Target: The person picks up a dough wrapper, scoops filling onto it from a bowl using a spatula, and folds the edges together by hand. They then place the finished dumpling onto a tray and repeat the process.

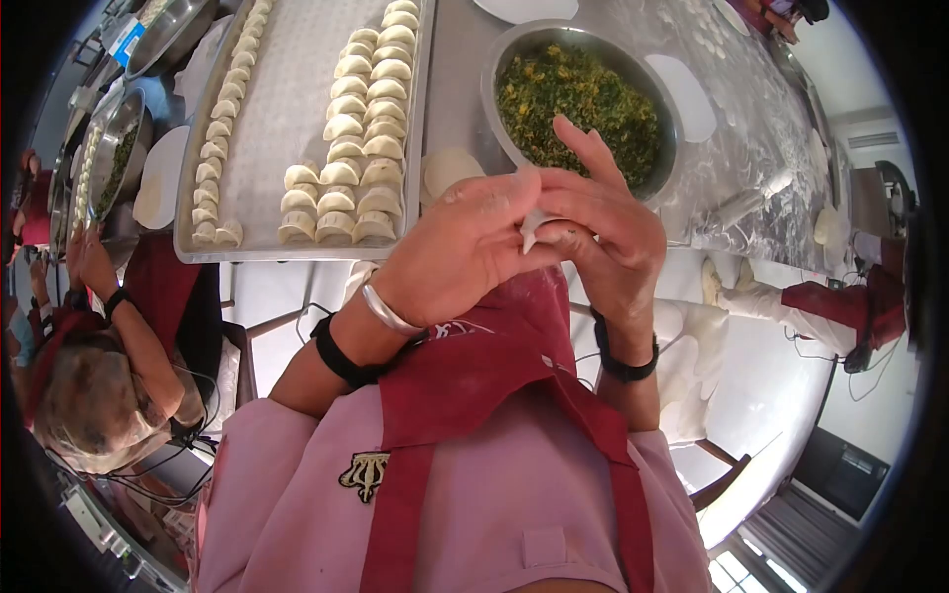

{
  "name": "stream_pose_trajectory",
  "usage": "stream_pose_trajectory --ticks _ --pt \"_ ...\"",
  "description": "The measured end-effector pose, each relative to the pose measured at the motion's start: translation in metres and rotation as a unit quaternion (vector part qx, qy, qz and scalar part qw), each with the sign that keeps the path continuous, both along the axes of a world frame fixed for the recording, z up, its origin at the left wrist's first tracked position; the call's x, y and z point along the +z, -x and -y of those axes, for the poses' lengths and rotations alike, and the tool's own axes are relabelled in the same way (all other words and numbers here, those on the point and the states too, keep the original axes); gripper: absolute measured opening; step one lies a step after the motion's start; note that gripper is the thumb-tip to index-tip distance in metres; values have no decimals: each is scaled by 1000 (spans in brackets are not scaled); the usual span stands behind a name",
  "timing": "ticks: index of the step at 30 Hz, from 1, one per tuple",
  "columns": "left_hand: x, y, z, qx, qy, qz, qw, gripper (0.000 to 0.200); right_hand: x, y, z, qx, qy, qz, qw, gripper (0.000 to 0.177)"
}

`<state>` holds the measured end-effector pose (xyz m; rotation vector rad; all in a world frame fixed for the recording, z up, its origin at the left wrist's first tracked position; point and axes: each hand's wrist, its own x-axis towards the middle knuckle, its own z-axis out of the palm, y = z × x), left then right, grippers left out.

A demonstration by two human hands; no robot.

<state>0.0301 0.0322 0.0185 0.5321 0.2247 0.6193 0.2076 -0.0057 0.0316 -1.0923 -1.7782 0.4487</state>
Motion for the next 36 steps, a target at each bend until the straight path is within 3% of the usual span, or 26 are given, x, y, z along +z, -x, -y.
stream_pose_trajectory --ticks 4,6,15,22,24,30,36 --pt "9 -9 7 82 -141 -80 983 45 -9 15 1 -103 -8 -175 979 15" --pt "3 -9 7 102 -133 -95 981 47 -9 24 1 -142 12 -221 965 16" --pt "-3 -6 8 126 -174 -147 966 40 -12 18 -6 -110 -72 -67 989 18" --pt "-3 -5 8 128 -166 -158 965 42 -9 23 -5 -119 -39 -99 987 13" --pt "-6 -3 6 117 -207 -177 955 36 -10 21 -6 -100 -38 -90 990 13" --pt "-5 0 3 100 -224 -202 948 30 -15 21 -7 -104 -52 -43 992 19" --pt "-4 3 1 95 -231 -198 948 31 -14 19 -5 -79 -43 -78 993 27"
